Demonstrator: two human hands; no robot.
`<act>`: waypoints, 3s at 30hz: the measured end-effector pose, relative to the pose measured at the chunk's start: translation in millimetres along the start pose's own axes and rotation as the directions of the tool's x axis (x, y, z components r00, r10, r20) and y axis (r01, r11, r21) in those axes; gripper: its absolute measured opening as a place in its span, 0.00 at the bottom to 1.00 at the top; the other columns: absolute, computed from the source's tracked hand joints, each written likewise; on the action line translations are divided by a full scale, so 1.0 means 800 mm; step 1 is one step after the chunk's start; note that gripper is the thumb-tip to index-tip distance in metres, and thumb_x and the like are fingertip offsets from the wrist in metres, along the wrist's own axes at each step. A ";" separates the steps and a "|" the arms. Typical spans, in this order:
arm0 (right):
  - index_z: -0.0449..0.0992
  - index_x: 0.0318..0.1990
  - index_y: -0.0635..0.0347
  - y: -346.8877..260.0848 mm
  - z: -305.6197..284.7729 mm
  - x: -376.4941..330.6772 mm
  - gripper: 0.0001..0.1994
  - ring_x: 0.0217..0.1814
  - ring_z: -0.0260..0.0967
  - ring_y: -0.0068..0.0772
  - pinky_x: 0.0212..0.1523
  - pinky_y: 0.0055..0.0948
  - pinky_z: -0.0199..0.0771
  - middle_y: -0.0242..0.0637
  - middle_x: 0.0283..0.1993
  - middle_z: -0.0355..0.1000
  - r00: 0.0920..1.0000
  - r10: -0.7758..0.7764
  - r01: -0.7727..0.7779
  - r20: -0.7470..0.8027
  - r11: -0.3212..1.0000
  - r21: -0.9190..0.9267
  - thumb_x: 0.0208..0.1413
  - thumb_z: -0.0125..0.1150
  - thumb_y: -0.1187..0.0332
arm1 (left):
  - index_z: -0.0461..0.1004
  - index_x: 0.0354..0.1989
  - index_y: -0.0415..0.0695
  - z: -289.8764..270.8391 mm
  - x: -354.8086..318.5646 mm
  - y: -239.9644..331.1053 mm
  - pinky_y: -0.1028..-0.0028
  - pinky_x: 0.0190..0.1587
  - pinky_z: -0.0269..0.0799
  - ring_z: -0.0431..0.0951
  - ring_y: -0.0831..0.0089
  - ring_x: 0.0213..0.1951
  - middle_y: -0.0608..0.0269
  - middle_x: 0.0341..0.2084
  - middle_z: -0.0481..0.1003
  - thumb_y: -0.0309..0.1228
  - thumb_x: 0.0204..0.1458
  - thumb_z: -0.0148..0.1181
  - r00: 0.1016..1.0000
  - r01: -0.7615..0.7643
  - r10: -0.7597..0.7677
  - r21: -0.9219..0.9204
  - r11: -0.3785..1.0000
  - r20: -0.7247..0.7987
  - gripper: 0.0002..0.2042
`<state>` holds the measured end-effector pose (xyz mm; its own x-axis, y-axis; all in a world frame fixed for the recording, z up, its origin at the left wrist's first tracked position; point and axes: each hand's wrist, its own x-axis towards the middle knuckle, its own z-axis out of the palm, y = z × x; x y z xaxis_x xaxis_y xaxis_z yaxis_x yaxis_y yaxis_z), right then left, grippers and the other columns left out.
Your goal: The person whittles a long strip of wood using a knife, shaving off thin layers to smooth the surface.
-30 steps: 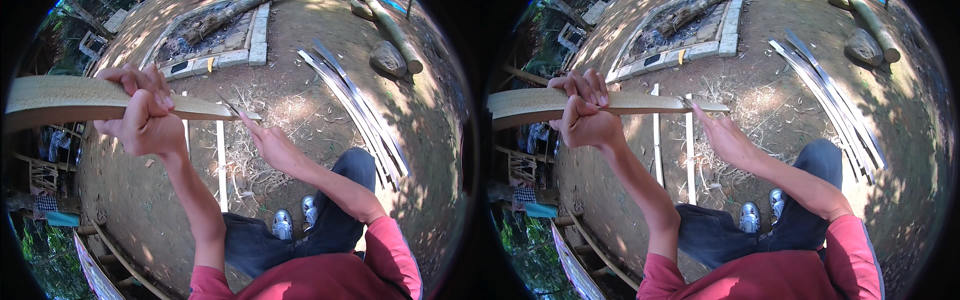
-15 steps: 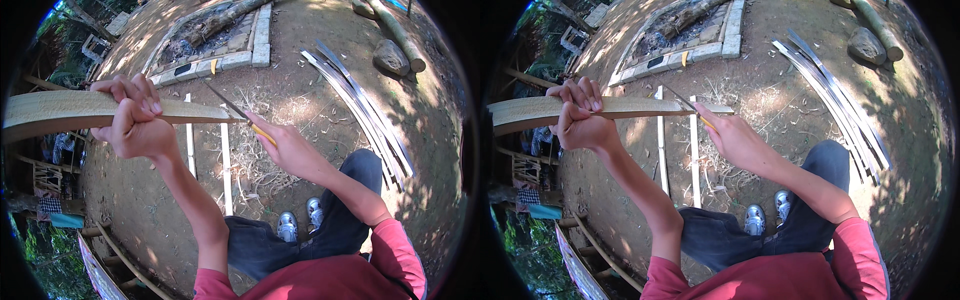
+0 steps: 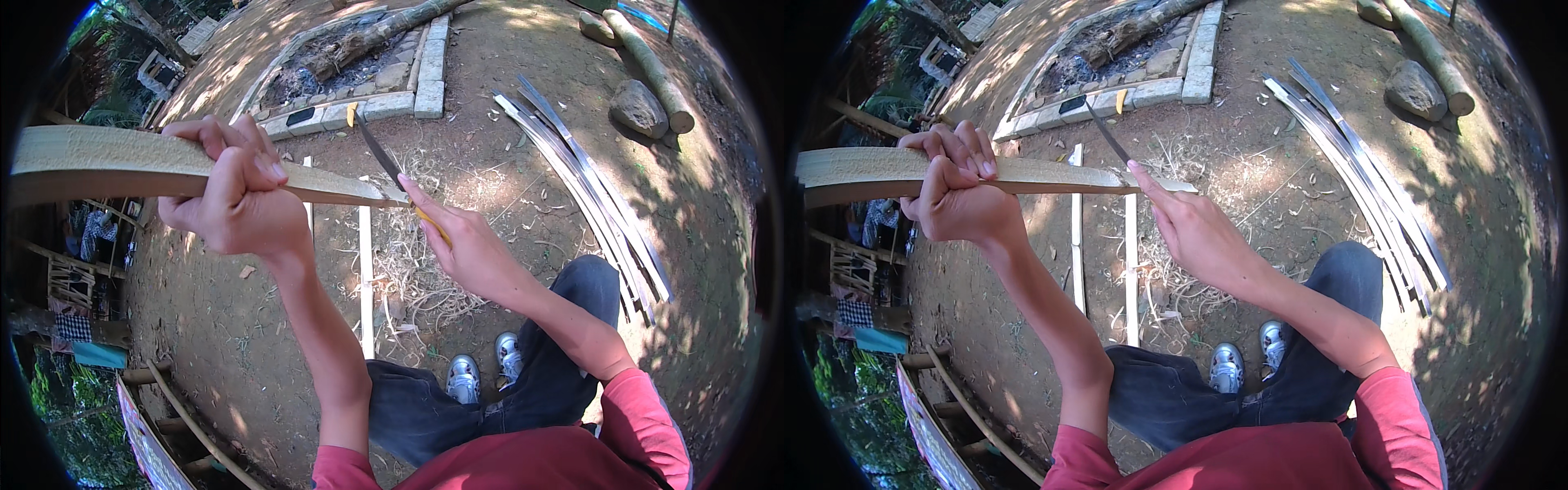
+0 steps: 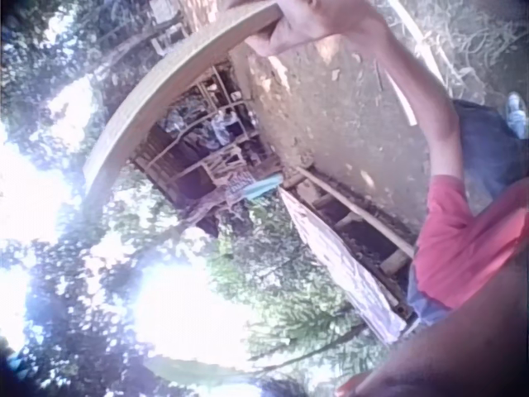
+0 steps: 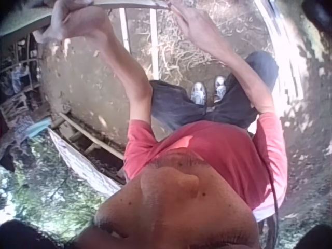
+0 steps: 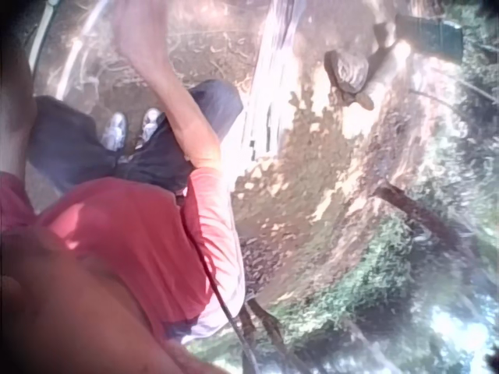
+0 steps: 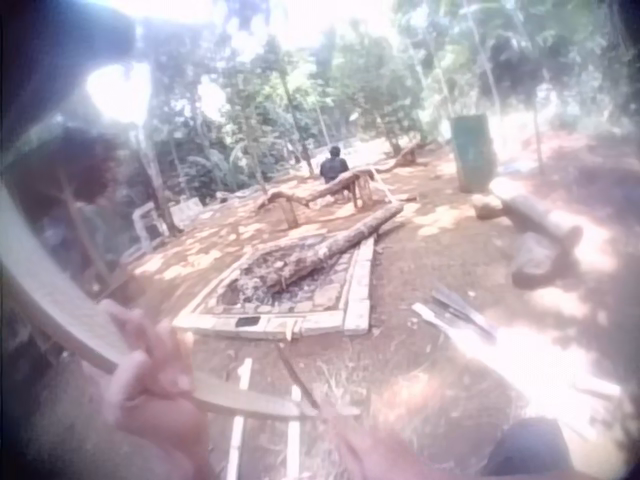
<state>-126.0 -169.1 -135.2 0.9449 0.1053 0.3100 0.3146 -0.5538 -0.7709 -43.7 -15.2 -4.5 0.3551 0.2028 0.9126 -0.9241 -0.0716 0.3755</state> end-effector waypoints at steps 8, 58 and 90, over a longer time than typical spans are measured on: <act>0.50 0.73 0.54 0.010 0.020 -0.002 0.32 0.25 0.71 0.40 0.28 0.42 0.71 0.45 0.26 0.70 0.958 -0.160 0.140 -0.239 0.985 -0.099 0.62 0.52 0.74 | 0.54 0.11 0.32 0.001 -0.006 -0.002 0.82 0.16 0.53 0.53 0.78 0.15 0.54 0.25 0.59 0.07 0.42 0.47 0.999 -0.007 0.004 -0.100 0.995 -0.032 0.14; 0.50 0.73 0.51 0.024 0.032 -0.008 0.31 0.14 0.65 0.35 0.23 0.39 0.71 0.42 0.15 0.67 0.998 0.046 -0.049 0.045 0.997 0.056 0.63 0.50 0.75 | 0.53 0.19 0.42 -0.001 0.001 0.014 0.80 0.13 0.48 0.47 0.80 0.13 0.66 0.16 0.50 0.19 0.32 0.40 0.983 0.185 -0.178 -0.298 0.936 0.051 0.06; 0.46 0.74 0.50 0.021 0.001 -0.058 0.31 0.25 0.72 0.41 0.32 0.41 0.70 0.48 0.27 0.72 0.995 0.105 -0.101 0.001 0.955 0.278 0.65 0.46 0.73 | 0.58 0.30 0.44 -0.047 0.047 0.038 0.82 0.15 0.54 0.53 0.79 0.14 0.66 0.13 0.54 0.30 0.37 0.51 0.888 0.402 -0.228 -0.437 0.804 0.399 0.11</act>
<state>-164.8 -182.5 -162.8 0.9727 0.0476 0.2272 0.2306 -0.3101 -0.9223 -63.4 27.2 35.1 0.5825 -0.1928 0.7897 -0.6623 0.4507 0.5985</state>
